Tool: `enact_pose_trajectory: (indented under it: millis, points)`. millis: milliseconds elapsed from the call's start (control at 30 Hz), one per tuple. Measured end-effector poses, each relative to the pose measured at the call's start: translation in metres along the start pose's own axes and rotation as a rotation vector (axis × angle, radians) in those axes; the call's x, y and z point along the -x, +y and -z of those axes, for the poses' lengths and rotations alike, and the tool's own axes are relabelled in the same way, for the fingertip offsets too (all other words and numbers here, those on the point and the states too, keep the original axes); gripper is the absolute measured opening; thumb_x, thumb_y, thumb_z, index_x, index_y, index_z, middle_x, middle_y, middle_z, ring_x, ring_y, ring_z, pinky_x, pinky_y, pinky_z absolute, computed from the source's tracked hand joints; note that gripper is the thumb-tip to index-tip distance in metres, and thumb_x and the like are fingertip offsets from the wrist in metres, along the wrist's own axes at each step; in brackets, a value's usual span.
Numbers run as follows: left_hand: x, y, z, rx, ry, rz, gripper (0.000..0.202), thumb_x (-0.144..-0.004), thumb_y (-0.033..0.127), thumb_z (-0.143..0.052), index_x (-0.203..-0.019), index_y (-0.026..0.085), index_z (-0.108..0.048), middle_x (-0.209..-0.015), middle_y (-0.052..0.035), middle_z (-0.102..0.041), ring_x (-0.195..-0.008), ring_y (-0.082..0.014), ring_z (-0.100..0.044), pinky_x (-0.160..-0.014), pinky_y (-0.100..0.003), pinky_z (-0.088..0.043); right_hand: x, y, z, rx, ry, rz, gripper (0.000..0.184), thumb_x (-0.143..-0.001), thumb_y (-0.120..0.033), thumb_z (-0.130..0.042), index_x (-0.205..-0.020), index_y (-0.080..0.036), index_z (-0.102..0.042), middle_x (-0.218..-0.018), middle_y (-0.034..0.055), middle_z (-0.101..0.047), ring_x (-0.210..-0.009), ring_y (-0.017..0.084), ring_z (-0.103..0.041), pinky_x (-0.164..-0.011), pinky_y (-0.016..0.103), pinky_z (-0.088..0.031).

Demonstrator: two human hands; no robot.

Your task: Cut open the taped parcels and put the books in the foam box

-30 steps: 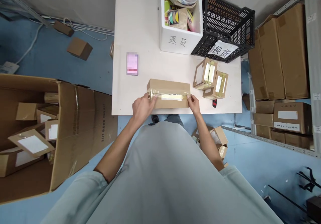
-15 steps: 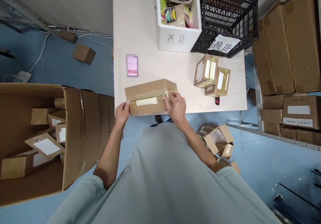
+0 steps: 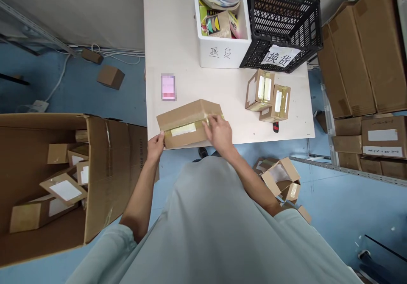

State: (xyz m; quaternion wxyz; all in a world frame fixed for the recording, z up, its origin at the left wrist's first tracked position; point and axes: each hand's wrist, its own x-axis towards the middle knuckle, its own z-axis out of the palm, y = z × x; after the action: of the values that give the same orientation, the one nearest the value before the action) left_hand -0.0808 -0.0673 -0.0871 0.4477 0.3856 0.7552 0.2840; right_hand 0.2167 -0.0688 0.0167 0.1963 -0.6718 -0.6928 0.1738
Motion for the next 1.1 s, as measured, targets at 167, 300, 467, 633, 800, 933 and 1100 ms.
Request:
enact_pose_trajectory:
  millis: [167,300,467,633,800,933,1100]
  points:
    - [0.012,0.027,-0.038,0.045,-0.185,-0.155,0.069,-0.086,0.088,-0.065,-0.086,0.019,-0.074,-0.088,-0.0085,-0.078,-0.097,-0.0276,-0.074,-0.092,-0.035,-0.061,-0.004,0.103,0.008,-0.321,0.016,-0.170,0.071,-0.117,-0.072,-0.045,-0.140,-0.017,-0.084,-0.139,0.0177,-0.081,-0.133,0.033,-0.076,-0.120,0.044,-0.058]
    - [0.033,0.038,-0.054,-0.065,-0.216,-0.245,0.068,-0.091,0.083,-0.062,-0.099,0.017,-0.080,-0.099,-0.0127,-0.084,-0.112,-0.0343,-0.077,-0.102,-0.041,-0.062,0.019,0.149,0.009,-0.556,0.002,-0.296,0.083,-0.103,-0.087,-0.058,-0.137,-0.018,-0.086,-0.144,0.0178,-0.081,-0.138,0.033,-0.074,-0.121,0.045,-0.059]
    - [0.063,0.018,-0.041,0.092,-0.386,-0.193,0.090,-0.080,0.091,-0.076,-0.128,0.015,-0.081,-0.128,-0.0165,-0.086,-0.133,-0.0409,-0.076,-0.120,-0.051,-0.059,0.081,0.150,0.002,-0.639,0.053,-0.379,0.080,-0.097,-0.085,-0.068,-0.138,-0.019,-0.086,-0.150,0.0156,-0.080,-0.141,0.036,-0.075,-0.125,0.051,-0.058]
    - [0.088,-0.005,-0.033,0.121,-0.445,-0.118,0.103,-0.072,0.095,-0.084,-0.136,0.014,-0.079,-0.141,-0.0197,-0.082,-0.141,-0.0443,-0.073,-0.125,-0.058,-0.058,0.124,0.144,-0.005,-0.730,0.082,-0.518,0.081,-0.090,-0.083,-0.076,-0.140,-0.020,-0.086,-0.148,0.0120,-0.081,-0.138,0.038,-0.078,-0.128,0.058,-0.058]
    - [0.090,-0.003,-0.040,0.115,-0.380,-0.149,0.101,-0.077,0.096,-0.078,-0.138,0.015,-0.078,-0.151,-0.0200,-0.077,-0.143,-0.0421,-0.072,-0.124,-0.056,-0.059,0.117,0.141,-0.008,-0.752,0.105,-0.508,0.084,-0.090,-0.083,-0.075,-0.142,-0.017,-0.085,-0.146,0.0133,-0.082,-0.136,0.038,-0.079,-0.126,0.058,-0.059]
    - [0.067,0.009,-0.043,0.146,-0.362,-0.174,0.103,-0.074,0.098,-0.078,-0.133,0.014,-0.080,-0.144,-0.0204,-0.080,-0.141,-0.0422,-0.073,-0.124,-0.055,-0.059,0.089,0.143,-0.006,-0.692,0.092,-0.474,0.085,-0.092,-0.085,-0.070,-0.142,-0.017,-0.084,-0.146,0.0142,-0.082,-0.131,0.037,-0.080,-0.119,0.055,-0.064]
    - [0.020,0.035,-0.049,0.210,-0.375,-0.105,0.097,-0.062,0.092,-0.092,-0.118,0.013,-0.085,-0.125,-0.0182,-0.087,-0.133,-0.0422,-0.076,-0.122,-0.056,-0.060,0.031,0.152,-0.003,-0.542,0.028,-0.408,0.076,-0.098,-0.080,-0.067,-0.135,-0.017,-0.087,-0.141,0.0156,-0.084,-0.123,0.038,-0.083,-0.115,0.054,-0.064]
